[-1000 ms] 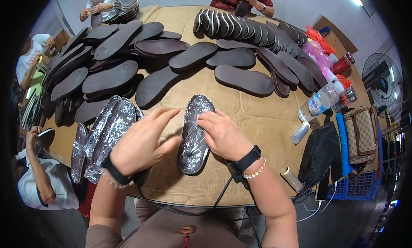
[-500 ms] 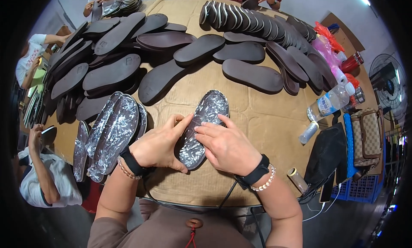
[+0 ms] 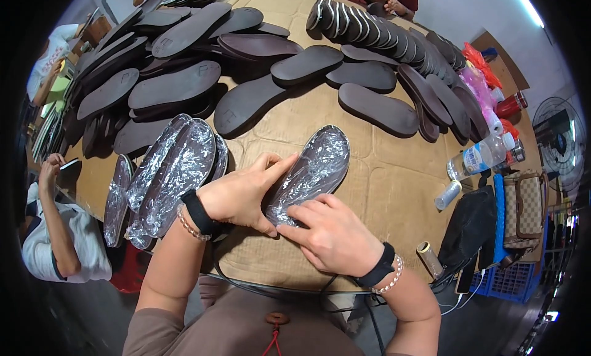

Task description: Applying protective plastic film to the underside of shoe soles at a work table in a factory.

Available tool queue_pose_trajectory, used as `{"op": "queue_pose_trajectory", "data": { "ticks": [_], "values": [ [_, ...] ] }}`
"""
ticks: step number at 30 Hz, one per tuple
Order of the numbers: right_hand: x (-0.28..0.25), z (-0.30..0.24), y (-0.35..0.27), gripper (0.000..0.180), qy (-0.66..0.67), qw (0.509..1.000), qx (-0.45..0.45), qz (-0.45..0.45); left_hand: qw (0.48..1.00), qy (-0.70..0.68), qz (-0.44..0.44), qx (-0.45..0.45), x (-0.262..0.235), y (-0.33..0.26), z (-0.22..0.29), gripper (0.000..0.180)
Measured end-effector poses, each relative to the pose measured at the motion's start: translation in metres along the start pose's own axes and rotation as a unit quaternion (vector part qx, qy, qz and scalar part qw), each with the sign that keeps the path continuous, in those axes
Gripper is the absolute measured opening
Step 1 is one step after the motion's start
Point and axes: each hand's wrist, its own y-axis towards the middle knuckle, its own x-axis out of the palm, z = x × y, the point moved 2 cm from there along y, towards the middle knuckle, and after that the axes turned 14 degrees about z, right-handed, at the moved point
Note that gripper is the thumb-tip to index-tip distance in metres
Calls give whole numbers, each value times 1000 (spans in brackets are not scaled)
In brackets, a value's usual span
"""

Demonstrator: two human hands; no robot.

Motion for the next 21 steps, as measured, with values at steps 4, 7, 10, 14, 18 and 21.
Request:
{"op": "queue_pose_trajectory", "data": {
  "ticks": [4,7,10,14,18,21],
  "values": [
    [5,-7,-5,41,-38,999,-4,1,1000,-3,-5,-7,1,1,0,133],
    [5,-6,-5,40,-43,999,17,17,1000,-17,-14,-16,0,3,0,132],
    [10,-1,-6,41,-36,999,27,14,1000,-14,-8,-11,2,3,0,132],
    [13,1,-2,44,-64,997,24,48,1000,-15,0,-6,4,2,-3,131],
    [12,0,0,46,-64,995,31,68,1000,-16,-12,-23,2,3,2,130],
    [15,3,-1,46,-73,997,30,26,1000,-22,-5,-12,3,3,-2,130]
  ]
}}
